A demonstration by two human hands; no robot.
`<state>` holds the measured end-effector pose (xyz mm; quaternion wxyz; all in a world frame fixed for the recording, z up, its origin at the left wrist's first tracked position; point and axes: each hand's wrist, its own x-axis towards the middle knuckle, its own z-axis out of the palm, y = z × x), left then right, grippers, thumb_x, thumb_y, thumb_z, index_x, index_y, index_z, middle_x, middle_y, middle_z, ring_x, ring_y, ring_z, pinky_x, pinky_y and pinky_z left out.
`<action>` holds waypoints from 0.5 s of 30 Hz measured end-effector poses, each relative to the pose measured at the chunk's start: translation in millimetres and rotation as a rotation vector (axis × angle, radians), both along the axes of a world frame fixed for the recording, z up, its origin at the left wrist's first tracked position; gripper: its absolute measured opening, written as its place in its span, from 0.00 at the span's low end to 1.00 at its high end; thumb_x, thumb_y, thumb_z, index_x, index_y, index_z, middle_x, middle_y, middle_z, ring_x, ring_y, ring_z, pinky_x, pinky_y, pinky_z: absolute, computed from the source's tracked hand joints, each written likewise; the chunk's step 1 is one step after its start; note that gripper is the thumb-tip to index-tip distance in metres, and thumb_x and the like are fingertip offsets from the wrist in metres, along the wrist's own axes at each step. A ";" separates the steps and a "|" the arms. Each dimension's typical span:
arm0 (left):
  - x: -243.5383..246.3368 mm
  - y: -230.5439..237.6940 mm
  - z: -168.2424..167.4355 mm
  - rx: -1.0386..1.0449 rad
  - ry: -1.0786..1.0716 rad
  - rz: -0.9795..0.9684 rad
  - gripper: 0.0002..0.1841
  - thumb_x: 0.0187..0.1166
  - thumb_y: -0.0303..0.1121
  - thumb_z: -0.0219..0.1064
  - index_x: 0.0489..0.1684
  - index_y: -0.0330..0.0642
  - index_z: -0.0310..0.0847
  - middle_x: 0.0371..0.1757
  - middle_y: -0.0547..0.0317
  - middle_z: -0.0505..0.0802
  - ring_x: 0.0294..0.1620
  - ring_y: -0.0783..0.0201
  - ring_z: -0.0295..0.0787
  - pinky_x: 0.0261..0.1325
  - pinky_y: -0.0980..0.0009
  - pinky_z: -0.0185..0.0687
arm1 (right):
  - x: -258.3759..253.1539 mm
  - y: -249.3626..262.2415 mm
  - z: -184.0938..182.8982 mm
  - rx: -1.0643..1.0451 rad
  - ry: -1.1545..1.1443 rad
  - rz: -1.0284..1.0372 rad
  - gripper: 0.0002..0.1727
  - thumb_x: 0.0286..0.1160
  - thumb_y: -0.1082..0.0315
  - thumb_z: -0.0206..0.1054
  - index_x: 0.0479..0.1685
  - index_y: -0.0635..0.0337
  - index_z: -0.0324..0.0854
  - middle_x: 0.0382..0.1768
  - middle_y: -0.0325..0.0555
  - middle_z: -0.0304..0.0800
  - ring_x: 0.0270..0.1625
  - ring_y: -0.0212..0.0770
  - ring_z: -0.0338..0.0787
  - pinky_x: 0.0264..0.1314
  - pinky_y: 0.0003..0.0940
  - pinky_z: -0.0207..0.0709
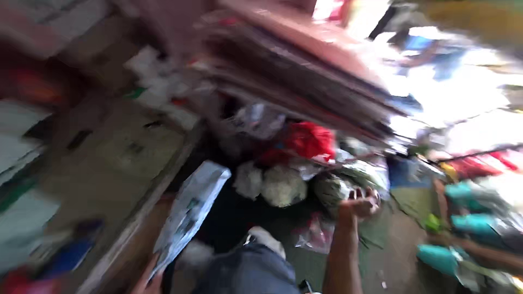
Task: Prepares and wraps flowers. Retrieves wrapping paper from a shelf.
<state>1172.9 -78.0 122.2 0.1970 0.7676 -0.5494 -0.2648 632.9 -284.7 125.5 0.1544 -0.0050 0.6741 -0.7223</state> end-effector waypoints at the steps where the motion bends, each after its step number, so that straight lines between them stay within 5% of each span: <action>1: 4.7 7.3 -4.7 -0.069 -0.035 0.057 0.23 0.88 0.35 0.59 0.78 0.35 0.77 0.72 0.36 0.86 0.73 0.41 0.84 0.78 0.43 0.75 | 50.5 5.9 -13.0 0.107 -0.024 0.129 0.27 0.94 0.56 0.46 0.87 0.54 0.57 0.72 0.53 0.77 0.58 0.44 0.87 0.55 0.43 0.84; 4: 35.0 25.6 -19.2 -0.174 -0.185 0.208 0.21 0.85 0.35 0.59 0.75 0.45 0.83 0.63 0.41 0.92 0.59 0.42 0.93 0.61 0.39 0.86 | 196.5 16.0 -53.8 0.302 -0.119 0.771 0.24 0.92 0.57 0.52 0.76 0.64 0.68 0.60 0.52 0.86 0.51 0.41 0.90 0.51 0.40 0.86; 8: 96.9 62.4 -14.2 -0.018 -0.220 0.402 0.23 0.85 0.34 0.56 0.78 0.56 0.82 0.63 0.38 0.91 0.51 0.37 0.93 0.49 0.33 0.86 | 376.9 -10.8 -84.2 0.419 -0.029 1.493 0.20 0.89 0.59 0.60 0.64 0.68 0.80 0.55 0.54 0.91 0.52 0.45 0.93 0.56 0.44 0.89; 12: 164.4 103.9 -9.5 0.100 -0.263 0.559 0.23 0.85 0.31 0.55 0.78 0.50 0.81 0.64 0.30 0.89 0.49 0.29 0.92 0.45 0.29 0.83 | 553.7 -75.4 -96.2 0.486 0.227 1.929 0.22 0.89 0.57 0.59 0.66 0.67 0.81 0.56 0.57 0.91 0.55 0.45 0.93 0.60 0.44 0.88; 15: 202.3 130.2 -0.1 0.017 -0.287 0.694 0.20 0.86 0.33 0.56 0.73 0.45 0.85 0.60 0.35 0.92 0.50 0.39 0.94 0.48 0.40 0.87 | 668.8 -93.6 -122.1 0.546 0.386 2.169 0.23 0.88 0.52 0.61 0.69 0.61 0.80 0.58 0.57 0.90 0.56 0.50 0.91 0.61 0.52 0.84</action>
